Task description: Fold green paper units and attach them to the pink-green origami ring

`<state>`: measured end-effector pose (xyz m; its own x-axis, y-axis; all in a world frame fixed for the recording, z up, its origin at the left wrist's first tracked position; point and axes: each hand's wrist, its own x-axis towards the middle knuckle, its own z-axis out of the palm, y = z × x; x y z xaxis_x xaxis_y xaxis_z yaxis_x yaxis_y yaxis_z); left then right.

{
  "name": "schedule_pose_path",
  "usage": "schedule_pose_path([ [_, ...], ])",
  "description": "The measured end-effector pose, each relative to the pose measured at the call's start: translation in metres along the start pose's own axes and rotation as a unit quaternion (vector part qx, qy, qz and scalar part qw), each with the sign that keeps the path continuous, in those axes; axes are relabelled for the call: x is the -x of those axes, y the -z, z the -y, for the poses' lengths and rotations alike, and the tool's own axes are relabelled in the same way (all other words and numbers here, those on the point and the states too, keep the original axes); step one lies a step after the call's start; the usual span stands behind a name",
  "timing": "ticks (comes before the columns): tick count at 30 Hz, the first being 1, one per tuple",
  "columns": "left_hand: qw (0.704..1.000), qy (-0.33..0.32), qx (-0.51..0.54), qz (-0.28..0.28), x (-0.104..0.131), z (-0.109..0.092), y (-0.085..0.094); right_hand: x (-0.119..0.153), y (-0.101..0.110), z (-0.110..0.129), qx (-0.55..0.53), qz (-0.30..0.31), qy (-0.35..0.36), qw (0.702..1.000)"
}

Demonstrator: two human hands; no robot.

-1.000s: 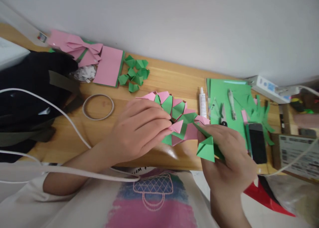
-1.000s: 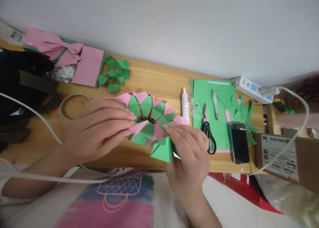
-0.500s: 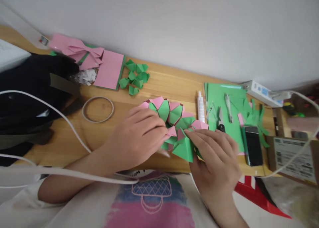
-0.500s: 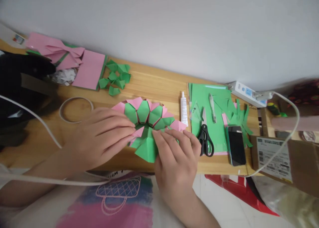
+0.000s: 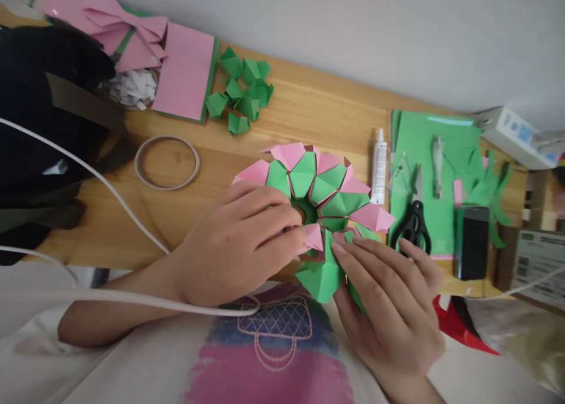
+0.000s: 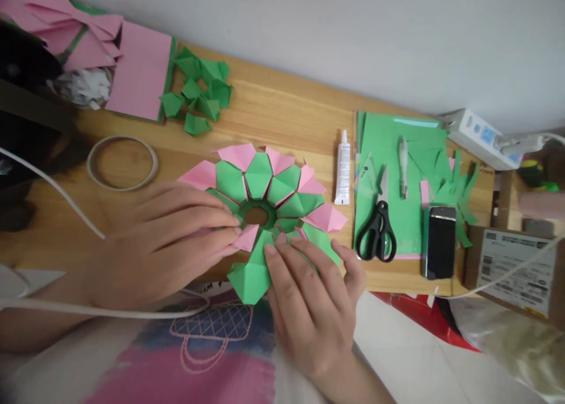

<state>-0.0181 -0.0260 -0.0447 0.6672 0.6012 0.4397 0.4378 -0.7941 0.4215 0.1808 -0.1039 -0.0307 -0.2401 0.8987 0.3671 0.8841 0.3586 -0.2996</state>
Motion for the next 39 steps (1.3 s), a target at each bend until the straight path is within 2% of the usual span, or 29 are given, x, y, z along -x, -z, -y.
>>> schedule_pose_path([
  [18, 0.999, 0.02, -0.031, 0.032, 0.0, -0.009, 0.004, 0.008, 0.003, 0.002, -0.009, 0.021, 0.005, 1.0],
  [39, 0.997, -0.03, -0.045, 0.061, 0.002, -0.008, 0.011, 0.009, 0.003, 0.003, 0.0, 0.013, 0.013, 1.0],
])
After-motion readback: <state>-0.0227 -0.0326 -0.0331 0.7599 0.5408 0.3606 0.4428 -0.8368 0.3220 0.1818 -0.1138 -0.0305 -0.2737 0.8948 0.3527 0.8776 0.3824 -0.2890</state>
